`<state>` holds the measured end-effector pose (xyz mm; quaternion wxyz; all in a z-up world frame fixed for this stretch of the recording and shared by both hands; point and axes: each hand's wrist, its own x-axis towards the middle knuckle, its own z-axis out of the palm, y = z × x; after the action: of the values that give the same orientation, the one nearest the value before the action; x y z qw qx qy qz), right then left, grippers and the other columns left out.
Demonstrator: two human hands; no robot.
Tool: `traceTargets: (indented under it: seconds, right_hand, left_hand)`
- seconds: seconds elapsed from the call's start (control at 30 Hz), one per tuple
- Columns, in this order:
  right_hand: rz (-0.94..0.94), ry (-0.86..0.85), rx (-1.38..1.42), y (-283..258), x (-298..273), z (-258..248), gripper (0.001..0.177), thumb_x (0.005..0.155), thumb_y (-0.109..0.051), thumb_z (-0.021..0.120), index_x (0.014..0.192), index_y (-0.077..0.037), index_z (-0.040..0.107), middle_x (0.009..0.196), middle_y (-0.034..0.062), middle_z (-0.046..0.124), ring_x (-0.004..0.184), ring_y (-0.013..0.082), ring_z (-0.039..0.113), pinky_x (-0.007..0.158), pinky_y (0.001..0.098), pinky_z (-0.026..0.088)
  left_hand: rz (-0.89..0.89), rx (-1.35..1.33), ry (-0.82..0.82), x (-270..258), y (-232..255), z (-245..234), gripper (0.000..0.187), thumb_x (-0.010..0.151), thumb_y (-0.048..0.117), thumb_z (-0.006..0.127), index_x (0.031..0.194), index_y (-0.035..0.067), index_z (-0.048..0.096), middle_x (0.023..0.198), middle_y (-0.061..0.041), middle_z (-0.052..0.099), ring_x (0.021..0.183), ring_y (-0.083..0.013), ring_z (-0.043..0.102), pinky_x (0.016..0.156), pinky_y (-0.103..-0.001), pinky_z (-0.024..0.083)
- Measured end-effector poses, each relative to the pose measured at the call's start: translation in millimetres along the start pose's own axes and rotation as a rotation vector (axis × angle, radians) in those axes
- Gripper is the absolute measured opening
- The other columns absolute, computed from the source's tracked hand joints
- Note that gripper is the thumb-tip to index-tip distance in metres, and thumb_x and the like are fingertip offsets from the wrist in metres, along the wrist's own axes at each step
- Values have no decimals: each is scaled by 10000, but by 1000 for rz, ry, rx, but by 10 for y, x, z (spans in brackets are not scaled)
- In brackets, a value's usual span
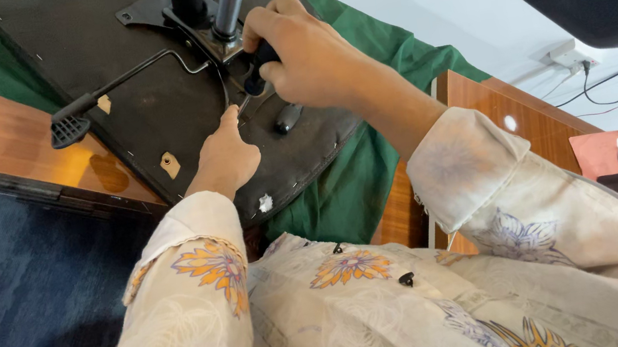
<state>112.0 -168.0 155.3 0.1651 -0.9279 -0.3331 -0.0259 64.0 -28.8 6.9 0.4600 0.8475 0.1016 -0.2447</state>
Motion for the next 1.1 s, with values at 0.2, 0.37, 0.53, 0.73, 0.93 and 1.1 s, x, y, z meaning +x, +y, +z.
traceTargets:
  seconds: [0.2,0.37,0.53,0.73,0.93,1.1]
  right_hand:
    - [202,-21,-86,-119,-37,47,251,962,-244,757,1143,-139,619,1114,98,620,1009,345,663,853,466,530]
    - [114,-35,-36,-109,-16,3,333,862,-183,764,1138,-99,598,1094,157,581,928,376,640,786,472,521]
    - [113,-31,-72,-94,20,30,244,925,-207,737,1139,-148,635,1121,110,630,1031,343,662,877,457,528]
    - [160,-97,-60,-45,33,-32,301,863,-186,738,1138,-130,627,1114,139,608,998,367,647,849,459,520]
    - [136,-50,-62,-50,51,2,272,919,-218,736,1140,-115,616,1125,129,636,1052,356,650,903,458,514]
    - [241,-93,-87,-88,75,-11,284,920,-229,739,1132,-103,600,1069,144,637,1017,361,639,869,475,501]
  left_hand:
    - [30,-20,-6,-17,-7,-11,887,823,27,560,1626,213,234,1422,-233,582,1349,-388,537,1125,-450,433]
    - [16,-19,-18,-25,-11,-39,877,826,25,541,1627,223,243,1442,-229,567,1349,-388,541,1133,-447,427]
    - [22,-10,-23,-18,-21,-50,882,819,14,528,1628,226,247,1440,-232,571,1356,-396,532,1140,-447,418]
    - [23,-8,-39,24,-49,-59,884,812,11,522,1623,237,251,1460,-215,555,1361,-393,528,1133,-441,425]
    - [60,3,-24,56,-73,-58,873,813,21,530,1620,218,263,1477,-218,543,1363,-398,524,1134,-435,427]
    - [26,10,-49,85,-70,-64,877,814,27,536,1621,234,261,1481,-212,537,1368,-389,522,1133,-435,428]
